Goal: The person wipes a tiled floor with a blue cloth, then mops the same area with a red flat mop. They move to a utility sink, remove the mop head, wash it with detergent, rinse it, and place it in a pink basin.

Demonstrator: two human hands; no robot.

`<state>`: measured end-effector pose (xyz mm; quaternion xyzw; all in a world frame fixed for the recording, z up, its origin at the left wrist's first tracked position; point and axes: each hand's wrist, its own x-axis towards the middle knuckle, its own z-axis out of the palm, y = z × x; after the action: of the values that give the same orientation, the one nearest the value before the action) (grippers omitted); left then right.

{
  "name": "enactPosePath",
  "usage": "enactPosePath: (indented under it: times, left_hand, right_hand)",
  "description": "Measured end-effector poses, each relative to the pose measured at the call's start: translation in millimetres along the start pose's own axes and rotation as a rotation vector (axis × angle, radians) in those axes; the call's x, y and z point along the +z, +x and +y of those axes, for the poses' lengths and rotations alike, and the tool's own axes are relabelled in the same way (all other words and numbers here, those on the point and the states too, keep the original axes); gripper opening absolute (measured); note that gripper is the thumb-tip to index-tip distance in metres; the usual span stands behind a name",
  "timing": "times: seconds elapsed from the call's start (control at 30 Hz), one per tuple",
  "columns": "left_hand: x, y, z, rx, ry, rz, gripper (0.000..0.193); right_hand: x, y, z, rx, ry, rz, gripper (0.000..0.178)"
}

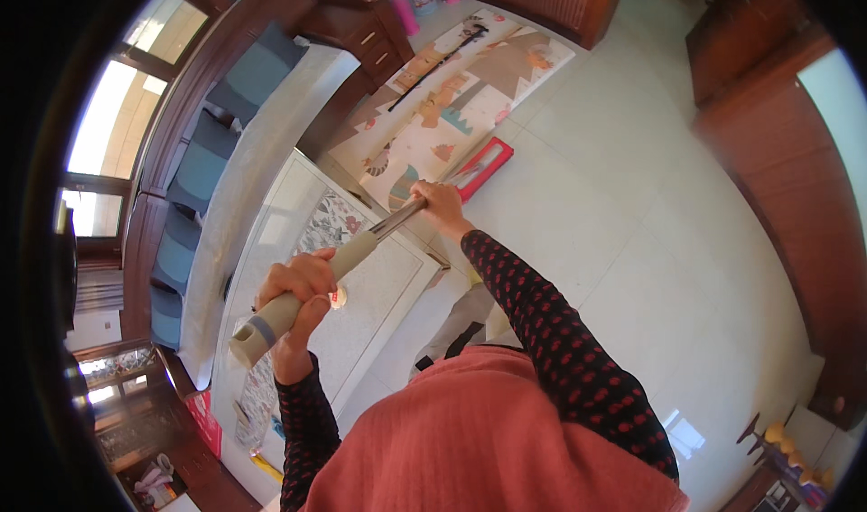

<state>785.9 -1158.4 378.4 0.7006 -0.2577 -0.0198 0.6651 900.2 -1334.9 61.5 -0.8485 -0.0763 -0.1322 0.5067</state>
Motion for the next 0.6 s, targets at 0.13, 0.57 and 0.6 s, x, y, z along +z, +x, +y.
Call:
enactPosePath:
  times: [0.13, 0.57, 0.6]
  left_hand:
    - [-10.9, 41.8, -39.9, -0.008, 0.006, 0.006, 0.025]
    - [-49.4, 130.9, -123.3, -0.031, -0.081, 0.068, 0.022]
    - [-51.5, 133.1, -123.6, -0.026, -0.108, 0.072, 0.021]
  right_hand:
    - [5.2, 40.0, 34.9, 0.023, -0.083, -0.021, 0.013]
    - [5.6, 90.3, 89.5, 0.099, -0.198, 0.071, 0.007]
    - [4.4, 84.0, 90.4, 0.128, -0.232, 0.072, 0.006]
